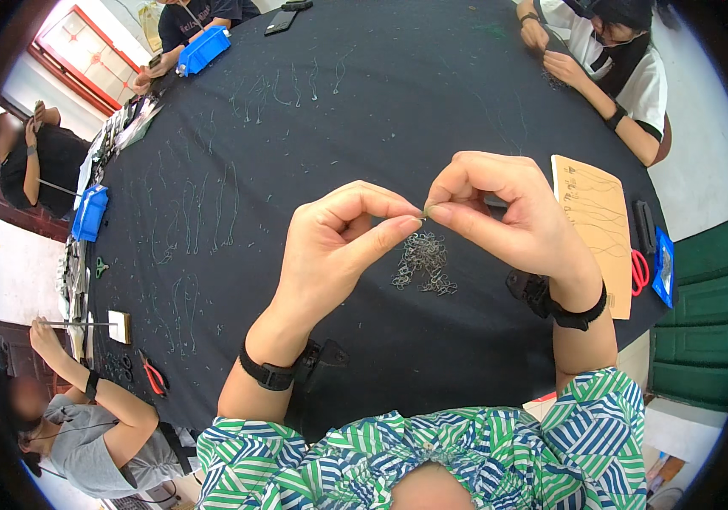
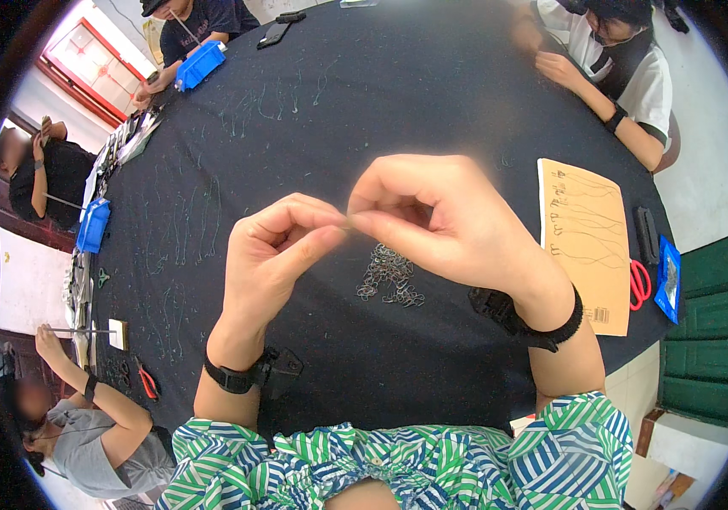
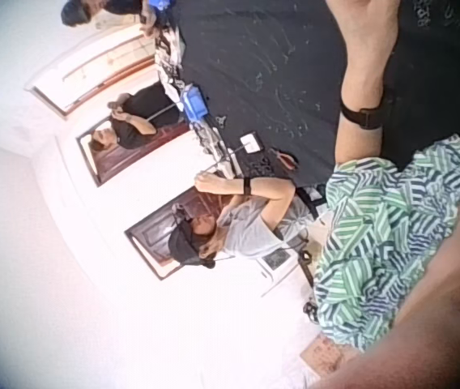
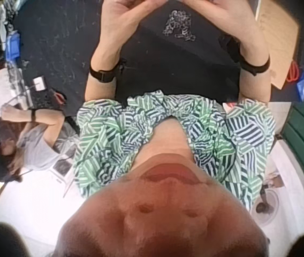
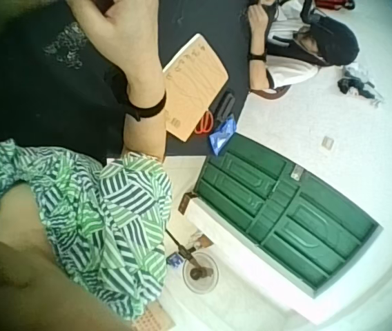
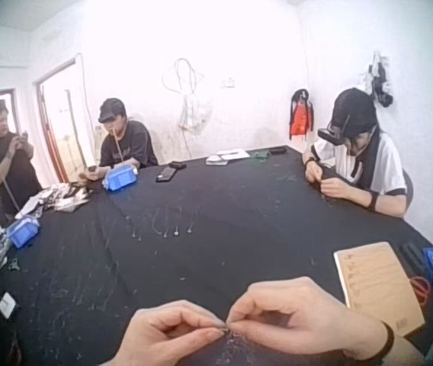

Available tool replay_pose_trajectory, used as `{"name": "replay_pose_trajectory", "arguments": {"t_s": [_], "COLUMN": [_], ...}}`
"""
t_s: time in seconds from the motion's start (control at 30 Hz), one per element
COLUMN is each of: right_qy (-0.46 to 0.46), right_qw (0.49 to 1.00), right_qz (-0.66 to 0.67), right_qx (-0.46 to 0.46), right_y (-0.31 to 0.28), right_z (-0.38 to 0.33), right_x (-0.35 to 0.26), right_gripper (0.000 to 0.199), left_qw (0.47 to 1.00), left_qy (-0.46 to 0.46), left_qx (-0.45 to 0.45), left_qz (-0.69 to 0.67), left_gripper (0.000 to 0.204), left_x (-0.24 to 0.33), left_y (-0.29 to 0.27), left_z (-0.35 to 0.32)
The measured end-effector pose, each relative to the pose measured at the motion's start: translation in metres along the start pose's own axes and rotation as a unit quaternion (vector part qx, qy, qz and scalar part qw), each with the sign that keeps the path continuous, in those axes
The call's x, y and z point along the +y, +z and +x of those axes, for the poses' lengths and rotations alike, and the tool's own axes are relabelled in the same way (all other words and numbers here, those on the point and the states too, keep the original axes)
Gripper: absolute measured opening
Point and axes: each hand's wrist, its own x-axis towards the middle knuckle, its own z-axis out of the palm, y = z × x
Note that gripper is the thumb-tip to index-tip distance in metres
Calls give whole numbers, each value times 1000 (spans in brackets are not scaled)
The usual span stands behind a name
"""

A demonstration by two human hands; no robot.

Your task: The person threads small metal pieces onto a thin green line by hand. They use pliers to press and secure a metal component onto the line before setting the assembly down on the table.

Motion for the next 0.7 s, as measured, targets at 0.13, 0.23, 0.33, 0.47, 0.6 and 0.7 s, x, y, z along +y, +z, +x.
{"name": "replay_pose_trajectory", "arguments": {"t_s": [0.13, 0.23, 0.33, 0.47, 0.6, 0.7], "right_qy": [-34, -30, -38, -21, -14, -29], "right_qw": [999, 1000, 999, 999, 999, 998], "right_qz": [-4, 2, -12, -25, -38, -53], "right_qx": [11, 6, 12, 10, 4, 6], "right_y": [3, 3, 1, 2, 1, 0], "right_z": [2, 1, 1, 1, 1, 1], "right_x": [4, 5, 4, 2, 0, 0], "right_gripper": [8, 8, 8, 4, 5, 6], "left_qw": [1000, 1000, 1000, 1000, 1000, 998], "left_qy": [-1, 2, 1, -2, 3, -20], "left_qx": [-4, -10, -7, 4, 2, -23], "left_qz": [16, 23, 20, 4, 15, 56], "left_gripper": [8, 8, 8, 8, 9, 9], "left_x": [-1, -1, 0, 1, 1, 5], "left_y": [-3, -2, -1, -1, -3, -5], "left_z": [-1, 0, 0, -1, -1, -1]}}
